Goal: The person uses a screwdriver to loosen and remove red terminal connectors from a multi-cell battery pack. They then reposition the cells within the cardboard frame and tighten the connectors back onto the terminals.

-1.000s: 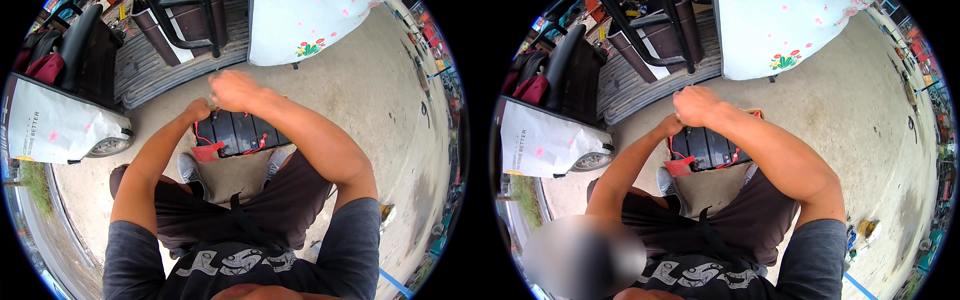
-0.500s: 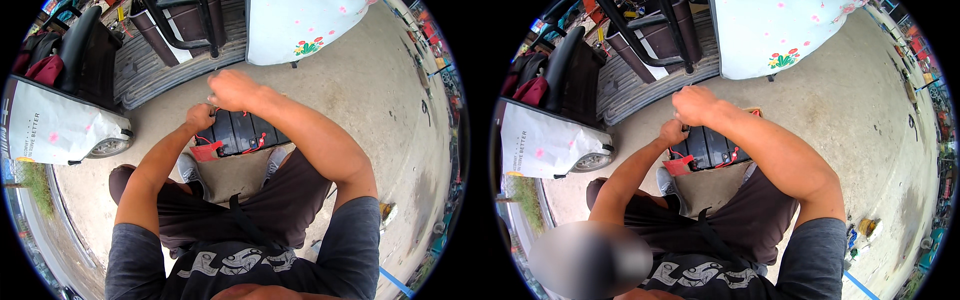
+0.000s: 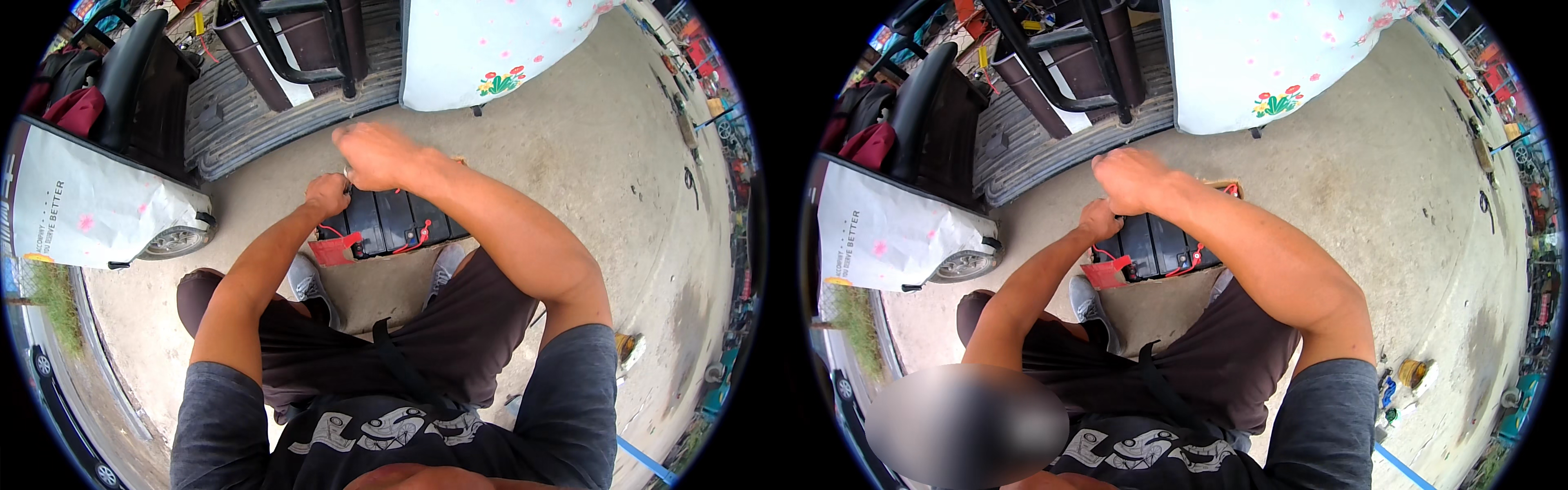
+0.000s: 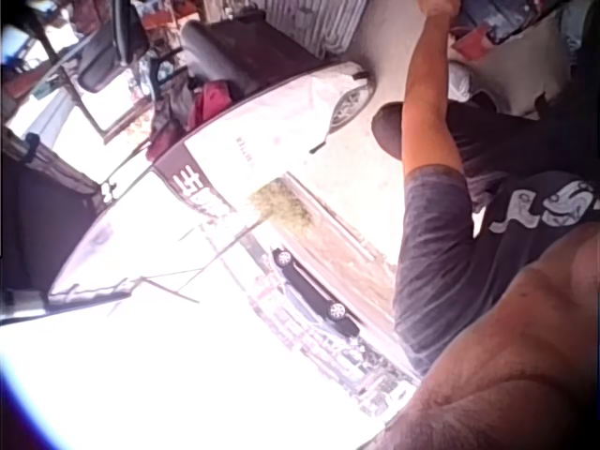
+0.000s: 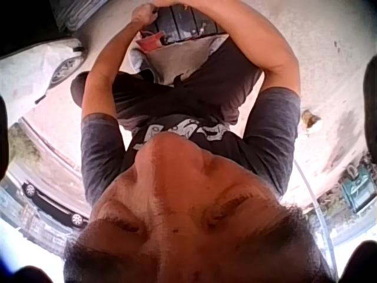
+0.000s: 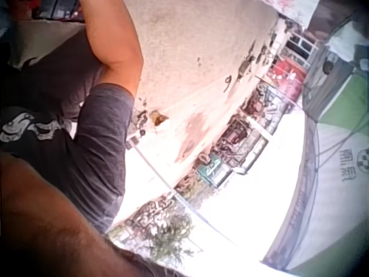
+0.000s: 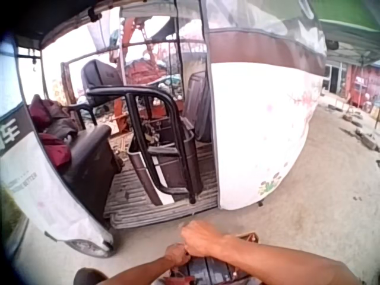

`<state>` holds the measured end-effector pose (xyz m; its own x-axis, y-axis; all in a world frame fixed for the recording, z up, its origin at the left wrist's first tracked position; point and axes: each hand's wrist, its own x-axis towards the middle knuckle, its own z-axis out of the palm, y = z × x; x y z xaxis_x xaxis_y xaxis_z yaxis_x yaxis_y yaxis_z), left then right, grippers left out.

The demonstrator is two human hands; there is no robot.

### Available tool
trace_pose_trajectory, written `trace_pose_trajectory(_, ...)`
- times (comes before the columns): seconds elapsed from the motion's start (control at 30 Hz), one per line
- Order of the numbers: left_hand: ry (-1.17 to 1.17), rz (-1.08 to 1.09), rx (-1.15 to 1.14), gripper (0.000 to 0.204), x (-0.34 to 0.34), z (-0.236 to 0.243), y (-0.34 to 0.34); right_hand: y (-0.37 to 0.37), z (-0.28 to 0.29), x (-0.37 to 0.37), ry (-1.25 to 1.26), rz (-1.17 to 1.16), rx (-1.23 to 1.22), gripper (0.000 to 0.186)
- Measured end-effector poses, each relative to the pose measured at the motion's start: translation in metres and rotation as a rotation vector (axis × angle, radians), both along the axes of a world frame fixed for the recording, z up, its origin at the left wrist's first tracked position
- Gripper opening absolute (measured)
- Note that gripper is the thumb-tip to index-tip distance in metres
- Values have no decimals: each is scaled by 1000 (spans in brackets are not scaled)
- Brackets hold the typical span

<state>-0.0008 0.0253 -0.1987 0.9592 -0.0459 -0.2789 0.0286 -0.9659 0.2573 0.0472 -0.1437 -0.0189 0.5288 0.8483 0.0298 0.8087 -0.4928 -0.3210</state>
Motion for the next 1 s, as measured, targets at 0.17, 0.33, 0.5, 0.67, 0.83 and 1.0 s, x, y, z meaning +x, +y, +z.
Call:
trace_pose_trajectory(0.17, 39, -6, 36, 19, 4, -5, -2, -1, -8, 1, -5, -29, 27, 38)
trace_pose_trajectory(0.33, 68, -1, 8, 21, 2, 12, -8, -3, 8, -2, 55, -89, -75, 39)
trace_pose_trajectory(0.5, 57, -13, 22, 26, 3, 9, -7, -4, -4, -1, -16, -47, -4, 38)
trace_pose_trajectory(0.67, 82, -19, 11, 21, 4, 9, -7, -4, 1, -1, 52, -139, -37, 38)
trace_pose_trajectory(0.83, 69, -14, 33, 22, 6, 1, -5, -5, -7, -2, -34, -14, 40, 39)
trace_pose_trajectory(1.0, 20, -17, 11, 18, 6, -9, -1, -3, -3, -2, -12, -77, 6, 38)
